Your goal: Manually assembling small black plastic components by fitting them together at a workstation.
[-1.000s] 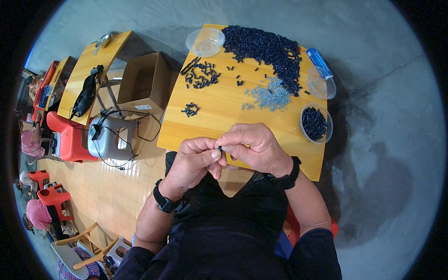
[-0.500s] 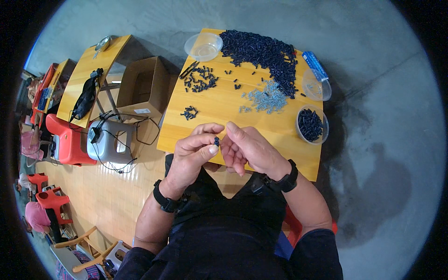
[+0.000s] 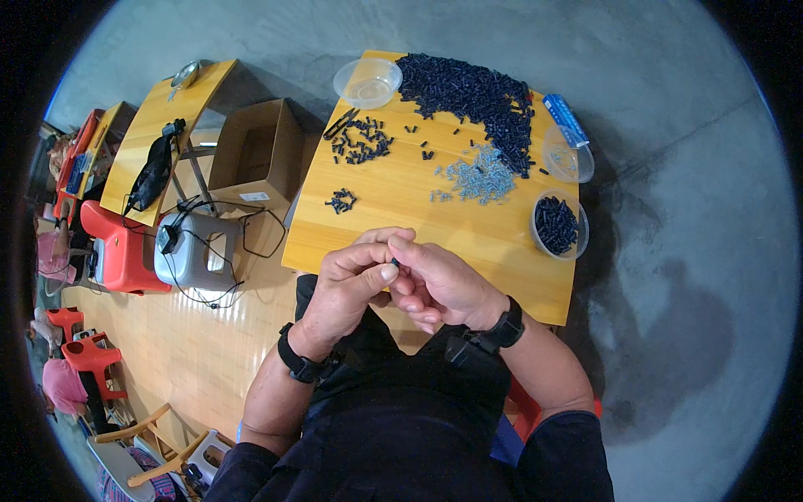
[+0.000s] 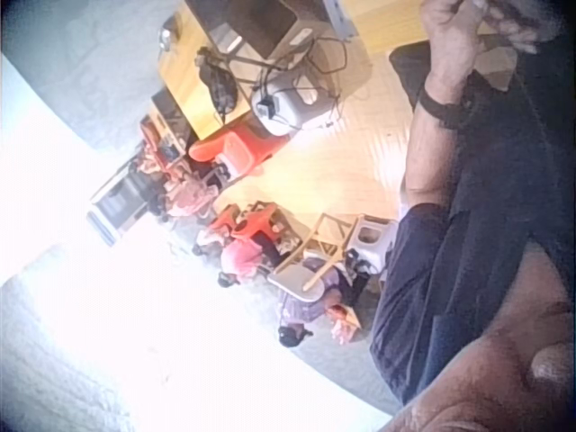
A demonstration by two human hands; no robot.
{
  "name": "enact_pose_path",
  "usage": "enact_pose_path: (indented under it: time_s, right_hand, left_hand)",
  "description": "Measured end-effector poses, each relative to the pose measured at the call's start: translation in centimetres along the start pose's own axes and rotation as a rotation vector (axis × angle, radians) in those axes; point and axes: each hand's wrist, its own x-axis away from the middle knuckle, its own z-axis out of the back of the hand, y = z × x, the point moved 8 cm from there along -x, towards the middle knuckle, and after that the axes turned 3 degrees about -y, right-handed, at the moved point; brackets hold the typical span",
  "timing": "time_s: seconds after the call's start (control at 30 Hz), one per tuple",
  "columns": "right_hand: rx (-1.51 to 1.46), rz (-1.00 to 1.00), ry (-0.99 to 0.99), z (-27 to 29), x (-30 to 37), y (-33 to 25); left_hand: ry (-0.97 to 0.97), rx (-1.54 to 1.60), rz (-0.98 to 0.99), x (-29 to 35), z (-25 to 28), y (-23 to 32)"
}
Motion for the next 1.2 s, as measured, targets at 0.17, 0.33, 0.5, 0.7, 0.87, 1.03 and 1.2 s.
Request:
enact_pose_path:
  time_s: [0.17,0.33,0.5,0.7,0.87,1.03,1.2]
  right_hand:
    - [-0.047,-0.001,-0.004,0.2,-0.4,0.8]
    - [-0.083,0.028,0.065,0.4,-0.5,1.2]
    - [-0.195,-0.008,0.121,0.3,-0.6,2.0]
    - [-0.298,0.05,0.139,0.0,-1.0,2.2]
    - [-0.427,0.148,0.147,0.2,-2.3,3.9]
    - [-0.42,0.129,0.149,0.5,-2.4,4.1]
    - [-0.116,0.146,0.25,3.1,-1.0,3.6]
  left_hand:
    - [0.01,-0.044,-0.021,-0.3,0.3,-0.2]
    - [0.041,-0.011,0.044,-0.3,0.2,-0.6]
    - [0.042,-0.041,0.021,-0.3,0.5,-1.2]
    - [-0.014,-0.087,-0.045,-0.8,0.7,-1.1]
    - [0.011,-0.024,0.122,-0.6,1.8,-3.2]
    - [0.021,-0.018,0.244,-0.4,2.6,-4.1]
    - [0.006,-0.119,0.205,-0.9,2.1,-5.4]
